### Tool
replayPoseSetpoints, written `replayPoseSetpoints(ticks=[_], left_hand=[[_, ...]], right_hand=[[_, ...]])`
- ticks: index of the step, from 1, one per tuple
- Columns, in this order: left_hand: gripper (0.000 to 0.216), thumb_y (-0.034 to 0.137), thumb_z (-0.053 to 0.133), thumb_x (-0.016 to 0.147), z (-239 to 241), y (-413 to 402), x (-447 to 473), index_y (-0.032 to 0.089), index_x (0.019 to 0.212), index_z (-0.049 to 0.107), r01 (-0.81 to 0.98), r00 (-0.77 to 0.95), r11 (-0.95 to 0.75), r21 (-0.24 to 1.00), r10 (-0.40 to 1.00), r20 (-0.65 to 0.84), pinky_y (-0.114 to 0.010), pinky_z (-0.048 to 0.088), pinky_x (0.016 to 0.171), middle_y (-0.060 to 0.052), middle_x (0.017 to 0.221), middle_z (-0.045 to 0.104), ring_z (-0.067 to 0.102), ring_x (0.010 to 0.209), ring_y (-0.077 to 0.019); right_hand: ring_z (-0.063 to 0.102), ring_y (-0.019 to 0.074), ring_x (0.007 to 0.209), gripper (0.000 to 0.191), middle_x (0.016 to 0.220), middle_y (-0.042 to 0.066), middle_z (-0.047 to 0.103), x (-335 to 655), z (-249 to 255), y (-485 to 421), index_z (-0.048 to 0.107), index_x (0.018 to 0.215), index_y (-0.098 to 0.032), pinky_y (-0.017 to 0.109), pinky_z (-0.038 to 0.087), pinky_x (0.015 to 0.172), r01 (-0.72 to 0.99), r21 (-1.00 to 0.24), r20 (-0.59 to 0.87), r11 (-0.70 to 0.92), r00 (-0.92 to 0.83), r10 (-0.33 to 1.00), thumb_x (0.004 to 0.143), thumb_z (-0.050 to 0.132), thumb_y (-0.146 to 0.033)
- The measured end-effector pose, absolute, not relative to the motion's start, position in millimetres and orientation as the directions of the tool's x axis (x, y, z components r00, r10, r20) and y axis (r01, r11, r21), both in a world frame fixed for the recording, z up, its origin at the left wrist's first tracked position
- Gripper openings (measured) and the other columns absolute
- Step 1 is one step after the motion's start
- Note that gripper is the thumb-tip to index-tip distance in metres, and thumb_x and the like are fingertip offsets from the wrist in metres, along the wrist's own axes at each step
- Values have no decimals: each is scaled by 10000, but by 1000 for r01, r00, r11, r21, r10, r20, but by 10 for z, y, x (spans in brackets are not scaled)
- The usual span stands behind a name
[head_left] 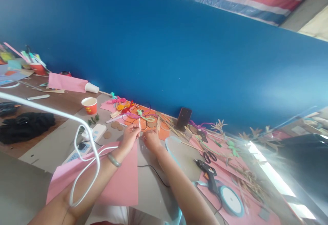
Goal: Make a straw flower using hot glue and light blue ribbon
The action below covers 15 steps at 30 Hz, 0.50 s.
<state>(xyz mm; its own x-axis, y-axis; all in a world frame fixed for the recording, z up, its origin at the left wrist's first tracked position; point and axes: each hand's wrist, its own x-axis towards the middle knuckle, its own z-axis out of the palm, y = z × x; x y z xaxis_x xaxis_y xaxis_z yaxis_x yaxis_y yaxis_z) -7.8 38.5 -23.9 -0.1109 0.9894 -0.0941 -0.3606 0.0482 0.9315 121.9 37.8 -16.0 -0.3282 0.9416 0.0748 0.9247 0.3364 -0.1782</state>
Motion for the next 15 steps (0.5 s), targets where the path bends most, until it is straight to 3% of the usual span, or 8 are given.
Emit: replayPoseSetpoints(ticks=[15], left_hand=[[222, 339, 690, 667, -313, 407, -95, 174, 758, 573, -325, -100, 52, 944, 991, -89, -198, 324, 434, 64, 436, 509, 430, 395, -76]], right_hand=[[606, 142, 678, 139, 735, 7, 707, 1459, -155, 354, 677, 782, -177, 292, 351, 796, 880, -393, 133, 265, -231, 964, 818, 546, -149]])
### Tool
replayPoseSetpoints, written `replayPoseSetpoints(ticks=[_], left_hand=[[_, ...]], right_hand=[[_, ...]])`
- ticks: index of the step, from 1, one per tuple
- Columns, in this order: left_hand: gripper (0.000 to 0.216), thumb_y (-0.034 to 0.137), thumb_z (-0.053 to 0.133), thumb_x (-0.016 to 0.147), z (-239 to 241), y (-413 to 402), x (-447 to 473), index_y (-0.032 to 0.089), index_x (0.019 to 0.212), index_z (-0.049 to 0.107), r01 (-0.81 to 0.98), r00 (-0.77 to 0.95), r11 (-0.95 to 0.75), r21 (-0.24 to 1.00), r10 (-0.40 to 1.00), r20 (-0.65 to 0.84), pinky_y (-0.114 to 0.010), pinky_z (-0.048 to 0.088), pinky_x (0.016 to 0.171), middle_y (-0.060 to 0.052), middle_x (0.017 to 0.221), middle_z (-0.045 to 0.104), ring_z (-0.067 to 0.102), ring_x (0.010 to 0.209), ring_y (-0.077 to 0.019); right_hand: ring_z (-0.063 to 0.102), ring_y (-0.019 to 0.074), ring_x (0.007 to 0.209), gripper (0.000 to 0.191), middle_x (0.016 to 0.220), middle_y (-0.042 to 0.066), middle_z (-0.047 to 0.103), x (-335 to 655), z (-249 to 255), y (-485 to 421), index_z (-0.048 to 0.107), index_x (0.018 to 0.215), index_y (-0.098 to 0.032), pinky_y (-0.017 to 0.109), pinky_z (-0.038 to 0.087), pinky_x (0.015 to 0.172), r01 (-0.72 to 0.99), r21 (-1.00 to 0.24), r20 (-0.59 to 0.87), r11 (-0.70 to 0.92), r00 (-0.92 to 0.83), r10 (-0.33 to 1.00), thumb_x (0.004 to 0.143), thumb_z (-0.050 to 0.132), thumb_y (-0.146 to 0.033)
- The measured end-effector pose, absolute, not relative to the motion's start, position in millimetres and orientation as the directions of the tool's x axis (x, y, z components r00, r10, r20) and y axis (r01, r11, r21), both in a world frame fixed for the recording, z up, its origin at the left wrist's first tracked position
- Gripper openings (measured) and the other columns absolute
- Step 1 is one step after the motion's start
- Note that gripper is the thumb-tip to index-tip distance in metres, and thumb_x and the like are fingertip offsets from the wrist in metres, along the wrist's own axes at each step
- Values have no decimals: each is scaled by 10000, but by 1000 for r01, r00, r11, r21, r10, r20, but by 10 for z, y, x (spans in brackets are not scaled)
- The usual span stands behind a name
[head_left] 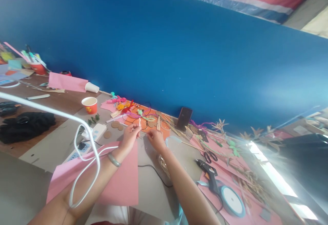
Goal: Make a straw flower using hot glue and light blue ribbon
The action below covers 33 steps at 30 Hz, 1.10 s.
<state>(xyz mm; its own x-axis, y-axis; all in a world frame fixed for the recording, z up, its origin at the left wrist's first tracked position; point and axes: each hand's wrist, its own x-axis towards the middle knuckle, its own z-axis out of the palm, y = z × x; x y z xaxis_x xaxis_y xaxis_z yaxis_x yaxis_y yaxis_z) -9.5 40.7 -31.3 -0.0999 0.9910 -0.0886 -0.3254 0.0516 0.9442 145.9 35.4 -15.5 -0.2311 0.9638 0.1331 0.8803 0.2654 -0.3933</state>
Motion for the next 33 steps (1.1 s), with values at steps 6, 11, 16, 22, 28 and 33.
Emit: replayPoseSetpoints(ticks=[6, 11, 16, 22, 28, 33], left_hand=[[214, 326, 692, 660, -301, 412, -87, 171, 744, 569, -349, -103, 49, 936, 991, -90, -195, 313, 424, 66, 419, 507, 419, 376, -73], [206, 323, 688, 651, -248, 394, -70, 170, 711, 565, -383, -94, 56, 922, 991, -99, -188, 303, 416, 68, 403, 505, 412, 359, -67], [200, 307, 688, 636, -197, 377, -60, 169, 701, 559, -395, -100, 59, 917, 989, -106, -189, 294, 411, 66, 392, 502, 404, 353, -68], [212, 320, 692, 645, -176, 363, -67, 163, 716, 568, -377, -104, 61, 924, 989, -107, -188, 313, 422, 66, 397, 501, 418, 368, -70], [266, 357, 711, 654, -192, 329, -48, 152, 775, 592, -362, -89, 69, 930, 990, -108, -184, 318, 417, 67, 421, 507, 446, 383, -75], [297, 392, 722, 662, -187, 273, -15, 143, 780, 609, -355, 23, 57, 933, 998, -52, -188, 341, 413, 41, 480, 556, 472, 401, -78]], right_hand=[[615, 165, 767, 157, 786, 13, 718, 1424, -171, 432, 703, 821, -201, 311, 329, 839, 880, -379, 138, 287, -253, 958, 799, 565, -127], [612, 192, 829, 172, 776, 28, 709, 1350, -196, 569, 693, 707, -202, 366, 259, 931, 890, -315, 123, 329, -306, 944, 764, 571, -94], [615, 215, 801, 170, 751, 65, 705, 1310, -230, 669, 660, 644, -187, 396, 257, 936, 895, -298, 102, 331, -315, 944, 758, 574, -95], [594, 205, 804, 156, 748, 62, 677, 1358, -154, 647, 621, 661, -177, 382, 303, 895, 858, -399, 130, 323, -296, 946, 783, 555, -105], [516, 134, 601, 165, 645, -7, 614, 1539, 34, 433, 615, 713, -184, 268, 391, 643, 711, -638, 151, 295, -260, 954, 831, 542, -273], [490, 123, 569, 266, 618, -14, 580, 1581, 88, 224, 598, 721, -173, 240, 379, 548, 578, -778, 138, 245, -224, 965, 842, 527, -399]])
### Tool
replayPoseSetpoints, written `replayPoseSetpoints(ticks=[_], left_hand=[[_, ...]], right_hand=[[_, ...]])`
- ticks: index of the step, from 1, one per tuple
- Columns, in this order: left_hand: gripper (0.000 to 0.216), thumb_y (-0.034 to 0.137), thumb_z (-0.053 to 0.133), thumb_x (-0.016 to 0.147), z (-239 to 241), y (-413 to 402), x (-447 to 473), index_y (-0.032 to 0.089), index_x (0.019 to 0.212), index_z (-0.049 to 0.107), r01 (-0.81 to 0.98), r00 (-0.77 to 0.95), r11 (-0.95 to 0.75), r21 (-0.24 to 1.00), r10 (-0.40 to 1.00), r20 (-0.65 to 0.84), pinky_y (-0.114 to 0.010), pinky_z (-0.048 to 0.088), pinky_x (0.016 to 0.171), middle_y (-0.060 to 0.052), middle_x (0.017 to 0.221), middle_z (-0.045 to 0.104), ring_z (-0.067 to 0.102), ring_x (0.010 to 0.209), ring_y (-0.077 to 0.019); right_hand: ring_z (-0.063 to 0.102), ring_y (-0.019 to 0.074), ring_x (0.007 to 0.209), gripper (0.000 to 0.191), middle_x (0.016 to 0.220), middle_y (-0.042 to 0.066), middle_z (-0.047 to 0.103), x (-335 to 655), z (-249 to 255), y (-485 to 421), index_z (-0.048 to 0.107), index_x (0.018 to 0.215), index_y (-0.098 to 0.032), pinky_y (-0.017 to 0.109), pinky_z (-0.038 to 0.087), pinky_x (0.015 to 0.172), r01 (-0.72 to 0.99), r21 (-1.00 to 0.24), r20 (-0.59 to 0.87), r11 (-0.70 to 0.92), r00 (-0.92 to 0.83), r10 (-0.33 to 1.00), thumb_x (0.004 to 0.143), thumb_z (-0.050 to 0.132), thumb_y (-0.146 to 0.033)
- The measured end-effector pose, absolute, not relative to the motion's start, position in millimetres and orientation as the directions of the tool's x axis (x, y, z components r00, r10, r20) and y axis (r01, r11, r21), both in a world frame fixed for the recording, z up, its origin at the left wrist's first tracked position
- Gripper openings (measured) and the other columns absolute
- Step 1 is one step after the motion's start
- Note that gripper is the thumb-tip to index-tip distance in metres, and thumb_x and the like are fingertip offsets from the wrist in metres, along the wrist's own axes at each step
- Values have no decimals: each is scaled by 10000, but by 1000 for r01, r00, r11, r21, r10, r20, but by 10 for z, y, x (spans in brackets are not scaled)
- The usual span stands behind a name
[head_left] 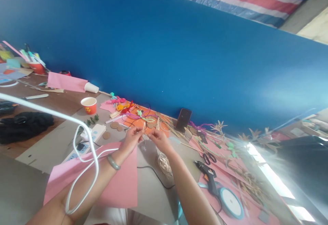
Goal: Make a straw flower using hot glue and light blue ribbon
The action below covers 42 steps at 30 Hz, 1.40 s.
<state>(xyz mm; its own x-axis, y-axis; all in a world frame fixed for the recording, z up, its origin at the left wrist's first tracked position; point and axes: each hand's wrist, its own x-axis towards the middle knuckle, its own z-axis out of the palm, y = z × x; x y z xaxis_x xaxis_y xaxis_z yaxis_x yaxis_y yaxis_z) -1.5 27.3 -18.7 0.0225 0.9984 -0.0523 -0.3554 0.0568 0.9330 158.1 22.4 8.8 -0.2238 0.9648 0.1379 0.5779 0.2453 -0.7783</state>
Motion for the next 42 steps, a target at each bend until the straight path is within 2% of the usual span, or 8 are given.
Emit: replayPoseSetpoints(ticks=[4, 8, 16, 22, 25, 28, 33, 42], left_hand=[[292, 383, 728, 652, -165, 232, 12, 144, 758, 600, -348, 88, 90, 933, 994, -63, -182, 334, 401, 38, 483, 554, 484, 413, -82], [285, 364, 739, 639, -152, 215, 23, 143, 737, 590, -323, 103, 95, 942, 993, -65, -185, 342, 414, 44, 482, 538, 488, 425, -82], [278, 351, 745, 623, -157, 200, 45, 142, 732, 596, -285, 115, 118, 951, 989, -89, -187, 334, 411, 42, 520, 549, 478, 431, -78], [275, 363, 744, 641, -99, 177, 15, 146, 721, 597, -268, 77, 109, 957, 993, -91, -187, 345, 429, 49, 496, 535, 480, 441, -79], [270, 360, 747, 647, -90, 175, 6, 148, 725, 599, -271, 90, 104, 957, 993, -83, -185, 342, 430, 50, 499, 534, 484, 446, -79], [276, 362, 753, 642, -82, 168, 10, 149, 731, 601, -286, 131, 124, 950, 987, -89, -190, 330, 425, 49, 487, 537, 474, 431, -78], [266, 349, 753, 651, -71, 144, 22, 150, 742, 602, -325, 237, 155, 933, 968, -79, -196, 336, 435, 28, 546, 588, 482, 444, -77], [295, 374, 768, 644, -93, 142, 23, 142, 734, 609, -350, 258, 207, 913, 959, -119, -192, 311, 423, 43, 485, 554, 456, 417, -67]], right_hand=[[456, 115, 553, 256, 597, -31, 543, 1531, 66, 118, 580, 686, -180, 241, 354, 548, 411, -902, 89, 129, -114, 989, 793, 596, -412], [450, 115, 556, 243, 595, -32, 540, 1492, 12, 80, 585, 674, -183, 244, 346, 561, 296, -953, 56, 62, -30, 998, 772, 627, -401], [448, 117, 557, 285, 584, -35, 525, 1477, -74, 83, 613, 699, -186, 241, 361, 568, 200, -979, 48, 37, 47, 998, 744, 652, -465], [483, 139, 591, 411, 604, 5, 568, 1531, -142, 115, 644, 685, -170, 255, 378, 593, 212, -976, 68, 57, 46, 997, 812, 539, -547], [479, 137, 589, 396, 592, 0, 559, 1565, -148, 121, 650, 674, -172, 260, 375, 607, 201, -979, 56, 44, 53, 997, 801, 564, -537], [473, 136, 585, 367, 598, -4, 556, 1586, -136, 121, 667, 721, -178, 262, 377, 610, 109, -994, 12, 2, 92, 996, 778, 592, -533], [442, 117, 556, 304, 587, -23, 533, 1603, -117, 113, 628, 671, -189, 257, 372, 596, -76, -995, -63, -61, 20, 998, 687, 703, -483], [473, 112, 589, 201, 603, -32, 562, 1579, -97, 72, 654, 668, -197, 259, 397, 658, -110, -993, -22, -30, -76, 997, 663, 753, -371]])
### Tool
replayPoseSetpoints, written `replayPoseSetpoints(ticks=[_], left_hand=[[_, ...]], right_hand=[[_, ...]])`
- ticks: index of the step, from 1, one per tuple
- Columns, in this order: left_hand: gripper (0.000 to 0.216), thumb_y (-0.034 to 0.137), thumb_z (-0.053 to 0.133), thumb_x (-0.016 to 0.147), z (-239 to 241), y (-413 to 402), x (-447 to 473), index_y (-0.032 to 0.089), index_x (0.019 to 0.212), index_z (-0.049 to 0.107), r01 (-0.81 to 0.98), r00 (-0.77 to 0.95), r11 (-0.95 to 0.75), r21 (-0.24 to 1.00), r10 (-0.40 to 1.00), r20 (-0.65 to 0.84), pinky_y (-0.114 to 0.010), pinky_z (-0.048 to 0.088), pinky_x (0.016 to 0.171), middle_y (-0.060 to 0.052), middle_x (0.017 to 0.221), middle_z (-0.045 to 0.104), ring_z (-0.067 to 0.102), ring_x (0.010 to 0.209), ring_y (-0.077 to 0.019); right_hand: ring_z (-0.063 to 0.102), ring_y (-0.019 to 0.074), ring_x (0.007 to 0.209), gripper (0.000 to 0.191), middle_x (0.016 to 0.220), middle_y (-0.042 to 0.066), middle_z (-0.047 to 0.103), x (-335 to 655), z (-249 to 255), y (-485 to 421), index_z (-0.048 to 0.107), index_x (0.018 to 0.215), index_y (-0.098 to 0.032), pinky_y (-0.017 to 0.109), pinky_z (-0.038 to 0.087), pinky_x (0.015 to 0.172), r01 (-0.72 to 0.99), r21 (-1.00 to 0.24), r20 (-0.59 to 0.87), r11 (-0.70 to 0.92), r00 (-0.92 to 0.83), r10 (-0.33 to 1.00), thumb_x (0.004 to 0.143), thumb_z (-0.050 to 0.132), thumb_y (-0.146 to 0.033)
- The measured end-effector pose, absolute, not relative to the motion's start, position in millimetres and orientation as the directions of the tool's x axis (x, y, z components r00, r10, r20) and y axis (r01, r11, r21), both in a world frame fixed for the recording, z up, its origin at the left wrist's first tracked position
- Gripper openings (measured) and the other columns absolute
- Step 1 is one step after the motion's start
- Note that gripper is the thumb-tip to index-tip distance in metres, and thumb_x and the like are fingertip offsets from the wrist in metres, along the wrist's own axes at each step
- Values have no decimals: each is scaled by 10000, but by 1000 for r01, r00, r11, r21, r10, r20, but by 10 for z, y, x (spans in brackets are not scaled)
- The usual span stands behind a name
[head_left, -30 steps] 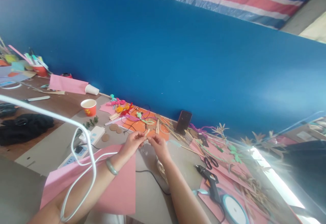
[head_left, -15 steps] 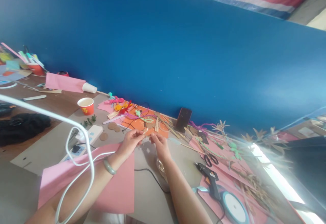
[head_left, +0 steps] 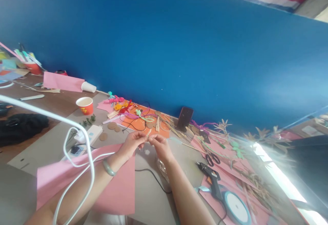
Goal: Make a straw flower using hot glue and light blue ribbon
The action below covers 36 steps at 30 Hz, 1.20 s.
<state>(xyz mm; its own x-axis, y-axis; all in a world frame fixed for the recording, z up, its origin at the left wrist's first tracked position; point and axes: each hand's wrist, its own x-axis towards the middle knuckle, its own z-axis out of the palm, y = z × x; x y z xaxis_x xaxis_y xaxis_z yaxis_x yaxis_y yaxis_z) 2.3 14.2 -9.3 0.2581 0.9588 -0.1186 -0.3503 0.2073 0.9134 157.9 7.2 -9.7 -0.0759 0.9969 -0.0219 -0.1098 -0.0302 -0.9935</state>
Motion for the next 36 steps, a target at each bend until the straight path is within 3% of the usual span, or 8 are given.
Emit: replayPoseSetpoints(ticks=[10, 16, 27, 36], left_hand=[[241, 347, 739, 668, -79, 134, 23, 147, 709, 609, -375, 278, 251, 893, 949, -150, -198, 310, 413, 28, 481, 559, 467, 406, -73], [235, 331, 733, 674, -85, 129, 17, 149, 727, 594, -363, 303, 249, 898, 943, -140, -201, 338, 420, 1, 577, 615, 502, 433, -79], [273, 330, 765, 649, -71, 113, 24, 154, 705, 563, -348, 302, 246, 905, 943, -141, -195, 339, 416, 36, 505, 539, 491, 423, -79], [218, 291, 733, 670, -75, 135, 9, 155, 718, 569, -342, 296, 242, 908, 945, -140, -185, 328, 416, 39, 498, 560, 483, 423, -71]], right_hand=[[476, 121, 589, 243, 611, -25, 557, 1559, -64, 42, 625, 668, -197, 256, 410, 639, -9, -1000, -30, -30, -33, 999, 687, 729, -416], [524, 137, 612, 260, 631, -10, 595, 1526, 3, 12, 618, 674, -195, 272, 429, 650, 39, -999, 5, 5, -5, 1000, 717, 699, -438], [545, 144, 613, 285, 658, 12, 634, 1541, -80, 43, 635, 685, -185, 284, 441, 653, 83, -995, 55, 52, 37, 998, 708, 707, -459], [464, 116, 560, 265, 592, -29, 545, 1546, 1, 4, 604, 659, -192, 254, 387, 599, 76, -997, 26, 25, 20, 999, 729, 694, -431]])
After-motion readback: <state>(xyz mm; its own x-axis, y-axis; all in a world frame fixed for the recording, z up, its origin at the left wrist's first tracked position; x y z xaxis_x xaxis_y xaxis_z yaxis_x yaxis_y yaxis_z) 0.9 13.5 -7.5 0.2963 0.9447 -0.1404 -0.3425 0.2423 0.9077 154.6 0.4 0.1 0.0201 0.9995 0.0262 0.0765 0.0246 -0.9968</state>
